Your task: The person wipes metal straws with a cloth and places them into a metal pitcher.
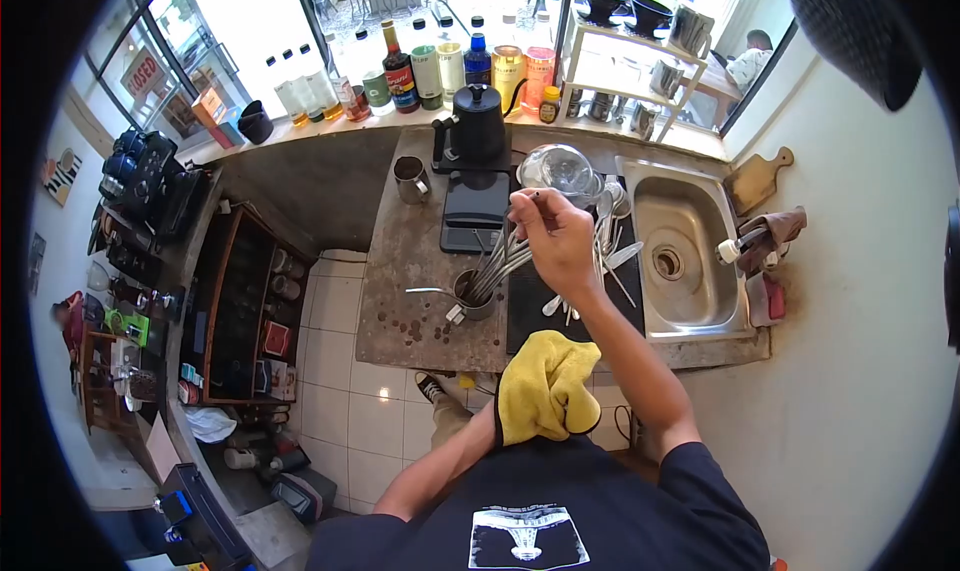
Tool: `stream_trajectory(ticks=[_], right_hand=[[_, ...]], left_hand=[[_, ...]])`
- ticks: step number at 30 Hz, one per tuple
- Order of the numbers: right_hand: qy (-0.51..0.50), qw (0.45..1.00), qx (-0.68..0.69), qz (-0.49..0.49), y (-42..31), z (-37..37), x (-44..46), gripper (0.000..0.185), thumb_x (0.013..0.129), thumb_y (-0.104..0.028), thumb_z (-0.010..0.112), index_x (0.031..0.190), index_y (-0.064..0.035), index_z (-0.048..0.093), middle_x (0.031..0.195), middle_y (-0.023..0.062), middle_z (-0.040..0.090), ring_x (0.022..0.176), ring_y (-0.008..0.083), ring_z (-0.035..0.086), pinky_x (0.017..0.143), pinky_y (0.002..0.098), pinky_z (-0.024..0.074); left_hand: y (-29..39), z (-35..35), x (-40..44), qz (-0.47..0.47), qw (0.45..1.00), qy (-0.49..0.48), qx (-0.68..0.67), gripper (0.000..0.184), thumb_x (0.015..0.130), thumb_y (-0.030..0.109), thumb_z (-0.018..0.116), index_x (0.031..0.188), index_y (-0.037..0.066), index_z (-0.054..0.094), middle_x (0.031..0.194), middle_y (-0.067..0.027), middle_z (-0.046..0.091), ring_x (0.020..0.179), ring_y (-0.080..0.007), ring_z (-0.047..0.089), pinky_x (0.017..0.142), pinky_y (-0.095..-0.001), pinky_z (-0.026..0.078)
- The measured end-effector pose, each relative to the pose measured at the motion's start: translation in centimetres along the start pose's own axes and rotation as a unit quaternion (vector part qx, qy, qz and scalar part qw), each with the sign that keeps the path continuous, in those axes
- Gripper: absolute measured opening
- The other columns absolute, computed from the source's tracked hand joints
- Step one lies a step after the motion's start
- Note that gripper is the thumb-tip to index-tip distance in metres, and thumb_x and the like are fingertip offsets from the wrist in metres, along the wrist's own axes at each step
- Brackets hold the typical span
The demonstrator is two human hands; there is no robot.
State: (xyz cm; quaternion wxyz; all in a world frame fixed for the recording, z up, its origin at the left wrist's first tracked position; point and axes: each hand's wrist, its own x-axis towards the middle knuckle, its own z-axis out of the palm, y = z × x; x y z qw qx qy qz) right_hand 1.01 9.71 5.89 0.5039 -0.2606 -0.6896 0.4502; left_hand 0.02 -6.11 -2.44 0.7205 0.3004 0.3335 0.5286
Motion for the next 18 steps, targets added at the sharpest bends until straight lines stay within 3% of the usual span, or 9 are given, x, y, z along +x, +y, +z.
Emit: stream_trajectory(ticks=[4, 8, 11, 14, 16, 17, 18], right_hand=[[0.057, 0.997, 0.053, -0.003, -1.2, 1.1, -0.5, 0.023, 0.095, -0.02, 0.061, 0.091, 0.0027, 0.064, 0.068, 0.0016, 0.064, 0.057, 0.0032, 0.055, 0.053, 0.0187, 0.0438], [0.044, 0.995, 0.084, 0.039, -0.5, 2.2, -0.7, 0.023, 0.095, -0.02, 0.06, 0.094, 0.0029, 0.063, 0.07, 0.0019, 0.064, 0.057, 0.0029, 0.054, 0.053, 0.0188, 0.0447], [0.009, 0.995, 0.064, 0.078, 3.3, 3.2, -1.8, 0.021, 0.096, -0.019, 0.059, 0.096, 0.0015, 0.063, 0.075, 0.0023, 0.063, 0.06, 0.0044, 0.055, 0.055, 0.0185, 0.0451], [-0.002, 0.991, 0.061, 0.118, 5.8, 3.9, -2.7, 0.021, 0.096, -0.019, 0.059, 0.094, 0.0018, 0.062, 0.075, 0.0032, 0.064, 0.058, 0.0053, 0.055, 0.052, 0.0205, 0.0462], [-0.011, 0.982, 0.074, 0.172, 7.1, 4.0, -3.2, 0.023, 0.096, -0.021, 0.059, 0.094, 0.0019, 0.062, 0.072, 0.0027, 0.065, 0.057, 0.0038, 0.056, 0.052, 0.0195, 0.0458], [-0.004, 0.984, 0.076, 0.163, 7.0, 4.0, -3.2, 0.021, 0.094, -0.018, 0.06, 0.093, 0.0028, 0.06, 0.073, 0.0066, 0.067, 0.055, 0.0078, 0.059, 0.052, 0.0229, 0.0471], [-0.004, 0.984, 0.076, 0.163, 6.9, 3.8, -3.1, 0.021, 0.094, -0.018, 0.06, 0.093, 0.0028, 0.06, 0.073, 0.0066, 0.067, 0.055, 0.0078, 0.059, 0.052, 0.0229, 0.0471]], left_hand=[[1.0, -0.7, -0.6, 0.03, 0.999, -0.029, -0.022, 0.012, 0.091, 0.004, 0.058, 0.102, 0.002, 0.056, 0.088, 0.0004, 0.055, 0.08, -0.0074, 0.052, 0.068, -0.0219, 0.047], [-1.0, -2.1, -0.5, 0.059, 0.997, -0.04, 0.026, 0.016, 0.091, 0.004, 0.057, 0.107, 0.002, 0.054, 0.091, 0.0002, 0.055, 0.08, -0.0075, 0.052, 0.068, -0.0214, 0.046], [-2.2, -2.1, -0.3, 0.048, 0.998, -0.004, -0.042, 0.007, 0.086, 0.007, 0.062, 0.09, 0.003, 0.057, 0.079, 0.0022, 0.053, 0.069, -0.0067, 0.051, 0.057, -0.0222, 0.044], [-3.5, -3.2, -1.1, 0.127, 0.99, 0.038, 0.055, 0.023, 0.087, 0.006, 0.061, 0.11, 0.003, 0.054, 0.096, -0.0024, 0.058, 0.082, -0.0104, 0.057, 0.068, -0.025, 0.05], [-3.6, -3.9, -1.7, 0.073, 0.993, 0.025, 0.088, 0.034, 0.088, 0.004, 0.06, 0.12, 0.004, 0.049, 0.106, -0.0044, 0.057, 0.091, -0.0115, 0.056, 0.076, -0.0259, 0.051], [-3.5, -4.0, -1.9, 0.054, 0.993, 0.021, 0.098, 0.037, 0.089, 0.004, 0.059, 0.124, 0.004, 0.048, 0.11, -0.0051, 0.057, 0.094, -0.0119, 0.056, 0.079, -0.0262, 0.051], [-3.4, -3.9, -2.0, 0.074, 0.992, 0.013, 0.101, 0.039, 0.086, 0.003, 0.062, 0.123, 0.004, 0.049, 0.108, -0.0048, 0.057, 0.093, -0.0122, 0.056, 0.08, -0.0257, 0.05]])
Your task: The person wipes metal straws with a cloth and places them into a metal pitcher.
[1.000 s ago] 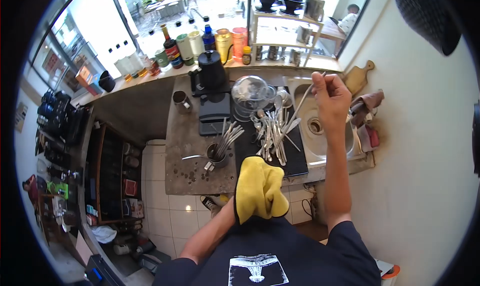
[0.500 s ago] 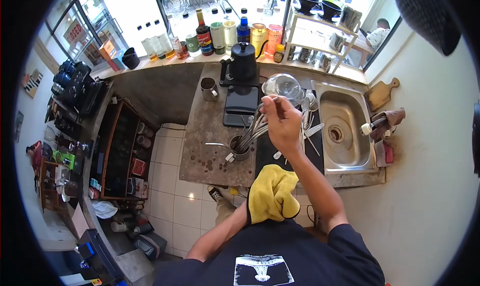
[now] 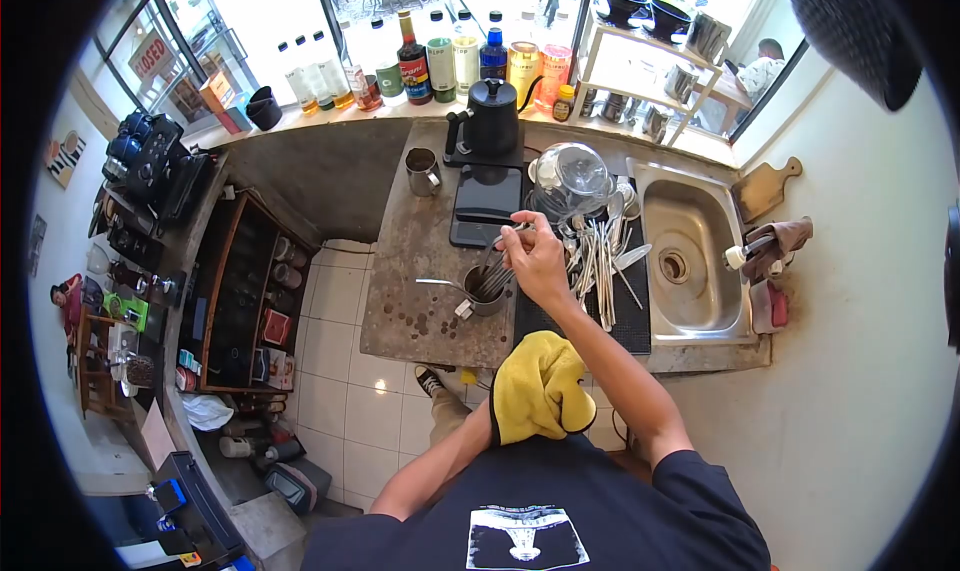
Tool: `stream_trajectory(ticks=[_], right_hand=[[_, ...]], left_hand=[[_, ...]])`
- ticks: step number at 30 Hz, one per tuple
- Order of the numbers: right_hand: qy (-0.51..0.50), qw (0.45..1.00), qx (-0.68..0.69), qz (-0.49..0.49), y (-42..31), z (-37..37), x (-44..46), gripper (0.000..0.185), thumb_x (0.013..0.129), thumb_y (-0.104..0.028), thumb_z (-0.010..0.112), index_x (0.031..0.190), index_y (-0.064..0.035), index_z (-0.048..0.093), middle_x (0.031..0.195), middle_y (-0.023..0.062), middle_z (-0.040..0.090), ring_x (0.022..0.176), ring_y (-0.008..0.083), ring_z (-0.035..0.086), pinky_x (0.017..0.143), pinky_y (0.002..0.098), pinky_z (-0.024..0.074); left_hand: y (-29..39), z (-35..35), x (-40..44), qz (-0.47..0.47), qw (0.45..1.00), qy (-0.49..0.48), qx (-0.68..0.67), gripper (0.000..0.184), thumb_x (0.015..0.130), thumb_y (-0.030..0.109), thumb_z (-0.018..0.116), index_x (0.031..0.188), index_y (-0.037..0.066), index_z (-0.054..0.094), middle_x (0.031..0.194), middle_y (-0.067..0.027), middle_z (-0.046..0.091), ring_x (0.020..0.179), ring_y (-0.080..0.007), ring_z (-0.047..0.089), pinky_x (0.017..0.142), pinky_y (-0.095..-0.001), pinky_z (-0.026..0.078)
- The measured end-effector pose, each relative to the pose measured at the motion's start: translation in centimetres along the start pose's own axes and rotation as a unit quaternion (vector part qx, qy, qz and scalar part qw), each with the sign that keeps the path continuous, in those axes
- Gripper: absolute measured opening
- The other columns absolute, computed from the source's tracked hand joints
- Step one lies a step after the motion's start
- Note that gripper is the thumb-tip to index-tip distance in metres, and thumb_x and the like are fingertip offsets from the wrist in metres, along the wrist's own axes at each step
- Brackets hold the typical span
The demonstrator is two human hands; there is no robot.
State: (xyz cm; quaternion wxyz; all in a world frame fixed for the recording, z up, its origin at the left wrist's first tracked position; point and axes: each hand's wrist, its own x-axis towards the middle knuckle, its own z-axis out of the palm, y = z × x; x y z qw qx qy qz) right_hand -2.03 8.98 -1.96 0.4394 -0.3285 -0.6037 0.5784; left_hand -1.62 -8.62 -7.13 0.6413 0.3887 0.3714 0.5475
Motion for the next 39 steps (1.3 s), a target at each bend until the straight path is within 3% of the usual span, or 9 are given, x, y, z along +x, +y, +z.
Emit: stream_trajectory(ticks=[4, 7, 8, 10, 11, 17, 21, 24, 39], right_hand=[[-0.033, 0.972, -0.218, -0.079, 0.0, -1.6, 0.4, 0.018, 0.089, -0.015, 0.064, 0.089, 0.0026, 0.06, 0.071, 0.018, 0.066, 0.059, 0.0261, 0.065, 0.054, 0.034, 0.0494], [-0.078, 0.918, -0.324, -0.214, 1.1, -2.7, 0.9, 0.03, 0.088, -0.032, 0.065, 0.098, -0.0033, 0.064, 0.07, 0.0204, 0.064, 0.066, 0.0387, 0.063, 0.059, 0.0436, 0.0496], [-0.074, 0.918, -0.326, -0.212, 0.4, -3.0, 0.7, 0.03, 0.088, -0.032, 0.065, 0.098, -0.0033, 0.064, 0.07, 0.0204, 0.064, 0.066, 0.0387, 0.063, 0.059, 0.0436, 0.0496], [-0.058, 0.92, -0.369, -0.115, -3.0, -3.7, 0.3, 0.035, 0.087, -0.033, 0.067, 0.11, -0.0063, 0.065, 0.063, 0.0148, 0.062, 0.057, 0.0272, 0.063, 0.055, 0.0371, 0.0472], [-0.036, 0.929, -0.359, -0.089, -4.8, -4.4, 0.2, 0.041, 0.089, -0.041, 0.062, 0.113, -0.007, 0.063, 0.062, 0.0167, 0.062, 0.062, 0.0367, 0.063, 0.058, 0.0431, 0.0488], [0.137, 0.925, -0.353, -0.021, -5.2, -15.0, 1.3, 0.022, 0.088, -0.024, 0.062, 0.096, -0.0034, 0.067, 0.064, 0.0173, 0.063, 0.062, 0.035, 0.064, 0.059, 0.0432, 0.0487], [0.105, 0.805, -0.584, -0.016, 6.1, -22.5, 0.4, 0.023, 0.082, -0.026, 0.065, 0.091, -0.0051, 0.07, 0.08, 0.0169, 0.068, 0.075, 0.0331, 0.066, 0.069, 0.0437, 0.0524], [0.063, 0.859, -0.497, 0.106, 7.4, -22.6, -1.8, 0.025, 0.079, -0.025, 0.069, 0.093, -0.0041, 0.071, 0.09, 0.019, 0.069, 0.085, 0.0333, 0.067, 0.079, 0.0417, 0.0526], [0.1, 0.879, -0.465, -0.035, 9.9, -22.9, -3.6, 0.017, 0.082, -0.017, 0.069, 0.081, -0.0013, 0.061, 0.083, 0.0194, 0.061, 0.082, 0.038, 0.06, 0.072, 0.0456, 0.0499]], left_hand=[[-0.7, -0.2, 0.3, 0.039, 0.996, -0.019, 0.077, 0.047, 0.079, 0.002, 0.069, 0.122, 0.004, 0.05, 0.106, -0.0046, 0.058, 0.093, -0.0128, 0.056, 0.082, -0.0253, 0.048], [-0.1, 0.3, 0.5, 0.037, 0.997, -0.018, 0.066, 0.055, 0.073, 0.003, 0.075, 0.123, 0.004, 0.051, 0.106, -0.0043, 0.058, 0.093, -0.0137, 0.056, 0.084, -0.0263, 0.047], [0.7, 0.6, 0.6, 0.034, 0.998, -0.018, 0.053, 0.057, 0.072, 0.004, 0.076, 0.123, 0.004, 0.051, 0.106, -0.0042, 0.058, 0.093, -0.0139, 0.056, 0.084, -0.0267, 0.047], [4.8, 1.8, 1.0, 0.079, 0.939, -0.069, 0.327, 0.062, 0.069, 0.004, 0.079, 0.124, 0.005, 0.05, 0.107, -0.0036, 0.057, 0.095, -0.0138, 0.056, 0.085, -0.0276, 0.047], [5.7, 2.1, 1.0, 0.098, 0.902, -0.085, 0.412, 0.064, 0.068, 0.004, 0.08, 0.124, 0.006, 0.049, 0.107, -0.0035, 0.057, 0.096, -0.0137, 0.056, 0.085, -0.0279, 0.047], [5.3, 2.3, 0.6, 0.073, 0.974, 0.028, 0.214, 0.066, 0.066, 0.005, 0.081, 0.125, 0.006, 0.049, 0.107, -0.0031, 0.058, 0.097, -0.0151, 0.057, 0.087, -0.029, 0.047], [5.7, 2.5, 1.3, 0.075, 0.976, 0.035, 0.201, 0.066, 0.067, 0.006, 0.08, 0.124, 0.006, 0.049, 0.107, -0.0033, 0.059, 0.097, -0.0155, 0.057, 0.087, -0.0293, 0.048], [6.0, 2.7, 1.9, 0.076, 0.976, 0.038, 0.198, 0.065, 0.067, 0.006, 0.08, 0.124, 0.006, 0.049, 0.106, -0.0034, 0.059, 0.097, -0.0158, 0.058, 0.086, -0.0295, 0.048], [6.9, 3.0, 3.5, 0.066, 0.978, 0.032, 0.197, 0.062, 0.07, 0.009, 0.079, 0.123, 0.006, 0.049, 0.105, -0.004, 0.06, 0.095, -0.0173, 0.059, 0.085, -0.0305, 0.049]])
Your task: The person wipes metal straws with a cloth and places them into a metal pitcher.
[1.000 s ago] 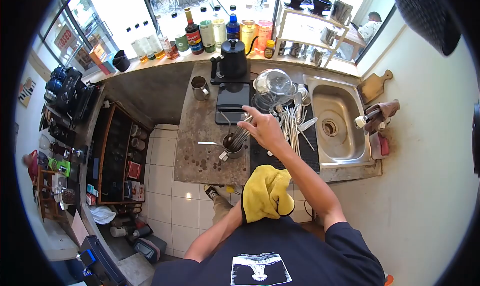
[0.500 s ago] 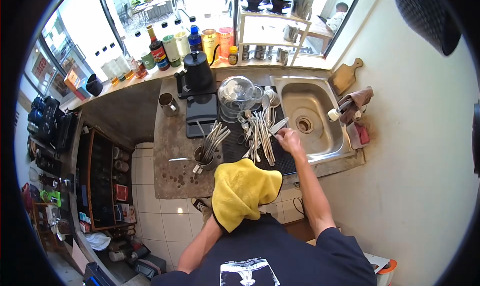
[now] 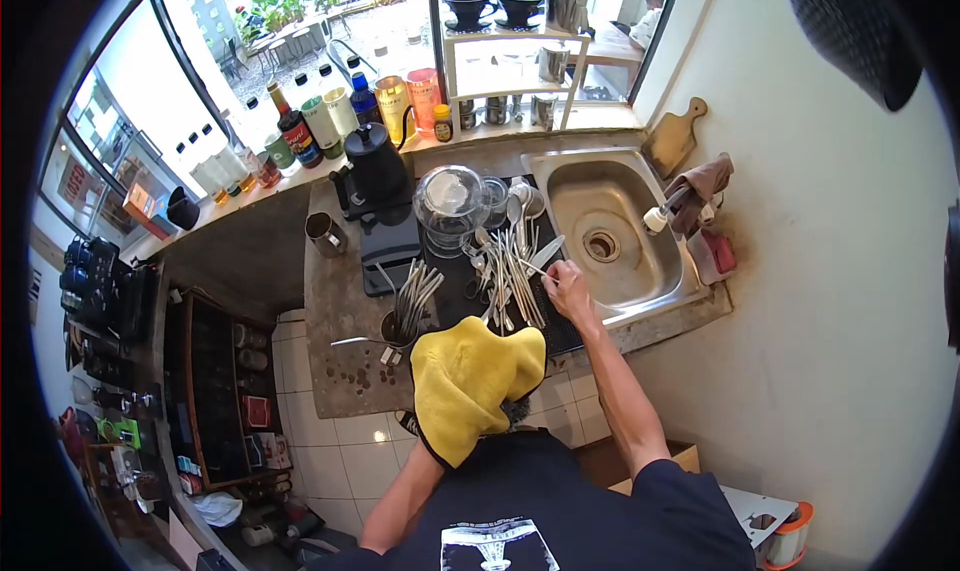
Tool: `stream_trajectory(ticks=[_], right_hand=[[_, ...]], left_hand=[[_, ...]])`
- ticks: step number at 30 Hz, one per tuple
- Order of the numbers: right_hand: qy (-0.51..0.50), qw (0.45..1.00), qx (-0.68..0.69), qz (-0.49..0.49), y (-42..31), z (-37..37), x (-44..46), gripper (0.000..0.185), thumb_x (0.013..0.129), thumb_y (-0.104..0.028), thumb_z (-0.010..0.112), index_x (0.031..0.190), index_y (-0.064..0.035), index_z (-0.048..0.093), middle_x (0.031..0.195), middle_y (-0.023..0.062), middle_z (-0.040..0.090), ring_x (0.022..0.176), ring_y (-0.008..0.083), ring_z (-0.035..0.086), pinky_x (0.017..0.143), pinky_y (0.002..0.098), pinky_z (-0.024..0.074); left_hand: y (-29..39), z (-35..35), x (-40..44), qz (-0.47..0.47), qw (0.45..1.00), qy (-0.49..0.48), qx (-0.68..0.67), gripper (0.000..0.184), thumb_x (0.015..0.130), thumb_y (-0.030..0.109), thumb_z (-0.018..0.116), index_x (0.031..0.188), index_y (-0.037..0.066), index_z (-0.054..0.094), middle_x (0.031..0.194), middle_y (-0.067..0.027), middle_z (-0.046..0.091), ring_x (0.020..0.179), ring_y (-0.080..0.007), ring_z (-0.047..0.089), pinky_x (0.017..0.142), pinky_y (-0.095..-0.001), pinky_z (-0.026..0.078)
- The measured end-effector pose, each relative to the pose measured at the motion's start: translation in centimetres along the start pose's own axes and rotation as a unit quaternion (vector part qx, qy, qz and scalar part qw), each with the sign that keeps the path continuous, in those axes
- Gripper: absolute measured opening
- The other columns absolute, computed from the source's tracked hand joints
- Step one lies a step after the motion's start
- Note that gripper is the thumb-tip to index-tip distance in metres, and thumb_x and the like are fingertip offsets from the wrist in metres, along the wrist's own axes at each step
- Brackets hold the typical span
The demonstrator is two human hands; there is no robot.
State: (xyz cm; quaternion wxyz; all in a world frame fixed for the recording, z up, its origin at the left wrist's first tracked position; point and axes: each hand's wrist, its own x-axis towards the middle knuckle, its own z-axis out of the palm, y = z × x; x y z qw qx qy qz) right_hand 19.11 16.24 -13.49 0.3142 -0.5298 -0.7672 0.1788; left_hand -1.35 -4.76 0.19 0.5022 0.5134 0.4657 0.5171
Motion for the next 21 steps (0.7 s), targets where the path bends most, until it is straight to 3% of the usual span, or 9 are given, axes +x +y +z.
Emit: stream_trajectory(ticks=[8, 11, 21], right_hand=[[-0.016, 0.982, -0.187, 0.031, -5.7, -7.5, 0.4, 0.014, 0.081, -0.019, 0.07, 0.082, -0.0071, 0.063, 0.086, 0.0135, 0.062, 0.08, 0.0355, 0.063, 0.07, 0.0453, 0.0502], [-0.024, 0.978, -0.197, 0.067, -7.6, -10.5, -0.2, 0.015, 0.081, -0.019, 0.07, 0.082, -0.0054, 0.064, 0.087, 0.0154, 0.063, 0.08, 0.0358, 0.065, 0.07, 0.0459, 0.0516], [0.065, 0.994, -0.066, 0.066, -8.0, -13.6, -2.7, 0.017, 0.085, -0.018, 0.067, 0.084, -0.0018, 0.064, 0.083, 0.0173, 0.062, 0.076, 0.0372, 0.062, 0.069, 0.045, 0.0487]], left_hand=[[-0.1, 0.2, 0.5, -0.001, 1.0, -0.01, -0.007, 0.06, 0.071, 0.01, 0.079, 0.123, 0.006, 0.049, 0.105, -0.0042, 0.06, 0.095, -0.018, 0.059, 0.085, -0.031, 0.049], [-0.1, 0.1, 0.6, 0.001, 1.0, -0.01, -0.007, 0.059, 0.071, 0.011, 0.078, 0.123, 0.006, 0.049, 0.105, -0.0044, 0.06, 0.095, -0.0183, 0.06, 0.084, -0.0312, 0.049], [0.0, 0.5, 0.4, 0.001, 1.0, -0.014, -0.001, 0.057, 0.073, 0.013, 0.078, 0.122, 0.006, 0.049, 0.104, -0.0047, 0.061, 0.094, -0.0193, 0.06, 0.084, -0.0319, 0.05]])
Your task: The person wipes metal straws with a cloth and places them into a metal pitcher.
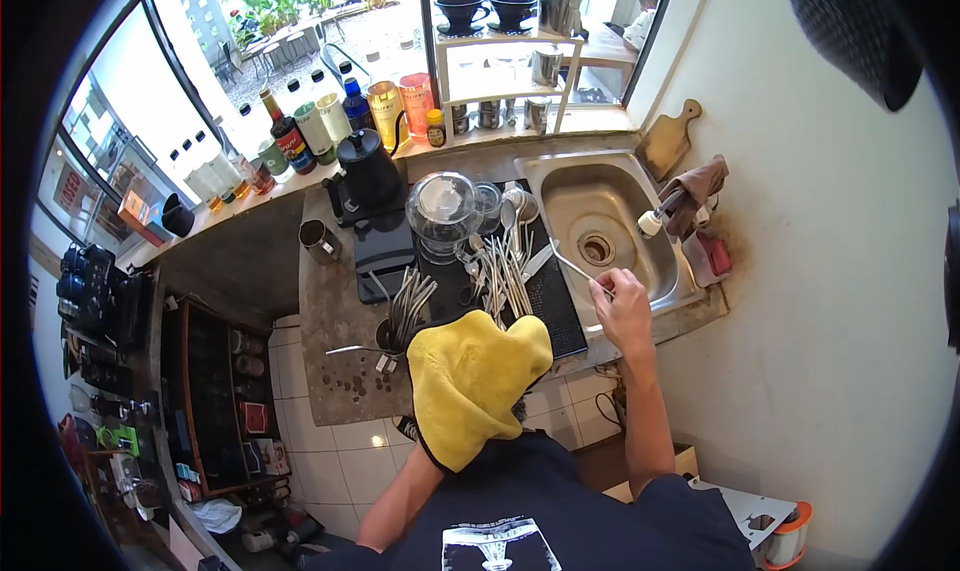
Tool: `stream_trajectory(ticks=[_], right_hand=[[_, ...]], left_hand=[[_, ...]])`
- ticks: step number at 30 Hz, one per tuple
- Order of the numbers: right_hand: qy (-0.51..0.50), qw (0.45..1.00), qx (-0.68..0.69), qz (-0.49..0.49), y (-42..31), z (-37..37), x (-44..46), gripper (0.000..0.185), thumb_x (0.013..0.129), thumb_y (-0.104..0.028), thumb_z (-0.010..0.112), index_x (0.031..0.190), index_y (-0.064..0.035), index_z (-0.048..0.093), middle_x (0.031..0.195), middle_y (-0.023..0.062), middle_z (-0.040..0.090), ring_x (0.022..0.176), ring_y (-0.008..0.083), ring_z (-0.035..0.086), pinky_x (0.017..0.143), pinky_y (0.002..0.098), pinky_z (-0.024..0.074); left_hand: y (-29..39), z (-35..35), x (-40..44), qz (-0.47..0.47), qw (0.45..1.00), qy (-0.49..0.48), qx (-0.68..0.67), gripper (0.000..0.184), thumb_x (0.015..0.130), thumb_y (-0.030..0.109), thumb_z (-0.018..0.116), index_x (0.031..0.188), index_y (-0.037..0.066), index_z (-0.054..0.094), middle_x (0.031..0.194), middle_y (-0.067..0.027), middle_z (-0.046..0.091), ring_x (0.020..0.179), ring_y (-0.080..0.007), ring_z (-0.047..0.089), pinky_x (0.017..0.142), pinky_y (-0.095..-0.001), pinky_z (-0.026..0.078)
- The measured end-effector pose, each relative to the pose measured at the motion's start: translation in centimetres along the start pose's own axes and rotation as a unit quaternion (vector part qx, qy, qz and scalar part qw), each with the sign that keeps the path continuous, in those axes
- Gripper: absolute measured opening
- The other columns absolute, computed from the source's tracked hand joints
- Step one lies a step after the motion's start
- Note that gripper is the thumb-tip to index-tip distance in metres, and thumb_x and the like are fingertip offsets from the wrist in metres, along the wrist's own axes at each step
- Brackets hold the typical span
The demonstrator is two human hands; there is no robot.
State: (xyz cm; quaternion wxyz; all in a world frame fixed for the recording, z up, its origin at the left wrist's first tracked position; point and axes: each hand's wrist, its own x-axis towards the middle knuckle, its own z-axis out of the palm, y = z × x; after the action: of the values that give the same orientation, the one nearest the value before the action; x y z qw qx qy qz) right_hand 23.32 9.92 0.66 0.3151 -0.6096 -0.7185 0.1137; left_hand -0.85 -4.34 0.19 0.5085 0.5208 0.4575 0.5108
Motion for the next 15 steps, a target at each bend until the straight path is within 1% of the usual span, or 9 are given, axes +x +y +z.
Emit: stream_trajectory(ticks=[2, 3, 5, 6, 8, 10, 12, 14, 15], right_hand=[[0.059, 0.993, 0.101, -0.02, -1.2, -0.7, -0.8, 0.013, 0.086, -0.014, 0.063, 0.086, -0.0001, 0.062, 0.078, 0.0148, 0.059, 0.069, 0.0316, 0.061, 0.064, 0.0401, 0.0483], [0.061, 0.993, 0.102, -0.021, -2.2, -1.2, -1.4, 0.013, 0.086, -0.014, 0.063, 0.086, -0.0001, 0.062, 0.078, 0.0148, 0.059, 0.069, 0.0316, 0.061, 0.064, 0.0401, 0.0483], [0.054, 0.972, 0.218, 0.063, -4.6, -1.7, -2.9, 0.011, 0.087, -0.01, 0.062, 0.089, 0.0008, 0.061, 0.075, 0.0105, 0.056, 0.063, 0.022, 0.057, 0.058, 0.0332, 0.0462], [0.057, 0.972, 0.219, 0.061, -5.5, -1.7, -3.8, 0.011, 0.087, -0.01, 0.062, 0.089, 0.0008, 0.061, 0.075, 0.0105, 0.056, 0.063, 0.022, 0.057, 0.058, 0.0332, 0.0462], [0.059, 0.969, 0.237, 0.026, -7.0, -1.2, -5.5, 0.013, 0.09, -0.013, 0.064, 0.09, -0.0003, 0.061, 0.072, -0.0004, 0.052, 0.06, 0.0045, 0.045, 0.052, 0.0233, 0.0376], [0.036, 0.957, 0.285, 0.048, -8.0, 0.0, -7.0, 0.013, 0.09, -0.012, 0.064, 0.09, -0.0001, 0.061, 0.069, -0.0023, 0.051, 0.059, 0.0034, 0.042, 0.051, 0.0224, 0.035], [0.012, 0.942, 0.328, 0.068, -8.3, 0.6, -8.2, 0.013, 0.091, -0.012, 0.064, 0.089, 0.0002, 0.061, 0.066, -0.0042, 0.049, 0.058, 0.0023, 0.039, 0.05, 0.0216, 0.0323], [-0.053, 0.926, 0.36, 0.104, -8.2, 0.9, -9.4, 0.013, 0.092, -0.011, 0.063, 0.088, 0.001, 0.06, 0.062, -0.0072, 0.046, 0.056, 0.0001, 0.036, 0.048, 0.0207, 0.0283], [-0.05, 0.935, 0.343, 0.082, -8.0, 1.2, -9.9, 0.011, 0.092, -0.009, 0.062, 0.09, 0.0016, 0.06, 0.061, -0.008, 0.045, 0.055, -0.0012, 0.035, 0.047, 0.0192, 0.0258]], left_hand=[[0.2, 0.2, 0.0, 0.008, 1.0, -0.001, 0.014, 0.057, 0.073, 0.013, 0.078, 0.122, 0.006, 0.049, 0.104, -0.0048, 0.061, 0.094, -0.0195, 0.061, 0.083, -0.032, 0.05], [0.3, 0.3, 0.3, 0.016, 1.0, 0.0, 0.027, 0.057, 0.073, 0.013, 0.077, 0.122, 0.006, 0.05, 0.104, -0.0048, 0.061, 0.094, -0.0196, 0.061, 0.083, -0.0321, 0.05], [0.9, 0.7, 1.4, 0.057, 0.995, 0.004, 0.079, 0.056, 0.074, 0.014, 0.077, 0.122, 0.006, 0.05, 0.104, -0.0049, 0.061, 0.094, -0.0198, 0.061, 0.083, -0.0322, 0.05], [1.3, 0.9, 2.2, 0.085, 0.99, 0.009, 0.116, 0.056, 0.074, 0.014, 0.077, 0.122, 0.006, 0.05, 0.104, -0.0049, 0.061, 0.094, -0.0199, 0.061, 0.083, -0.0323, 0.05], [2.6, 1.4, 4.1, 0.175, 0.948, 0.027, 0.265, 0.056, 0.074, 0.014, 0.077, 0.122, 0.006, 0.05, 0.104, -0.005, 0.061, 0.093, -0.0201, 0.061, 0.083, -0.0324, 0.05], [3.6, 1.9, 6.1, 0.232, 0.896, 0.055, 0.375, 0.055, 0.074, 0.015, 0.077, 0.122, 0.006, 0.05, 0.103, -0.0051, 0.062, 0.093, -0.0203, 0.061, 0.083, -0.0326, 0.05], [3.4, 2.0, 7.9, 0.238, 0.893, 0.071, 0.375, 0.055, 0.075, 0.015, 0.077, 0.122, 0.006, 0.05, 0.103, -0.0052, 0.062, 0.093, -0.0205, 0.061, 0.083, -0.0327, 0.05], [0.9, 1.7, 9.3, 0.196, 0.938, 0.074, 0.277, 0.049, 0.079, 0.014, 0.073, 0.122, 0.006, 0.05, 0.102, -0.0054, 0.061, 0.091, -0.0214, 0.061, 0.081, -0.0336, 0.051], [-0.6, 1.6, 10.2, 0.146, 0.971, 0.07, 0.175, 0.043, 0.083, 0.014, 0.069, 0.122, 0.006, 0.05, 0.102, -0.0056, 0.061, 0.09, -0.0223, 0.061, 0.079, -0.0346, 0.051]])
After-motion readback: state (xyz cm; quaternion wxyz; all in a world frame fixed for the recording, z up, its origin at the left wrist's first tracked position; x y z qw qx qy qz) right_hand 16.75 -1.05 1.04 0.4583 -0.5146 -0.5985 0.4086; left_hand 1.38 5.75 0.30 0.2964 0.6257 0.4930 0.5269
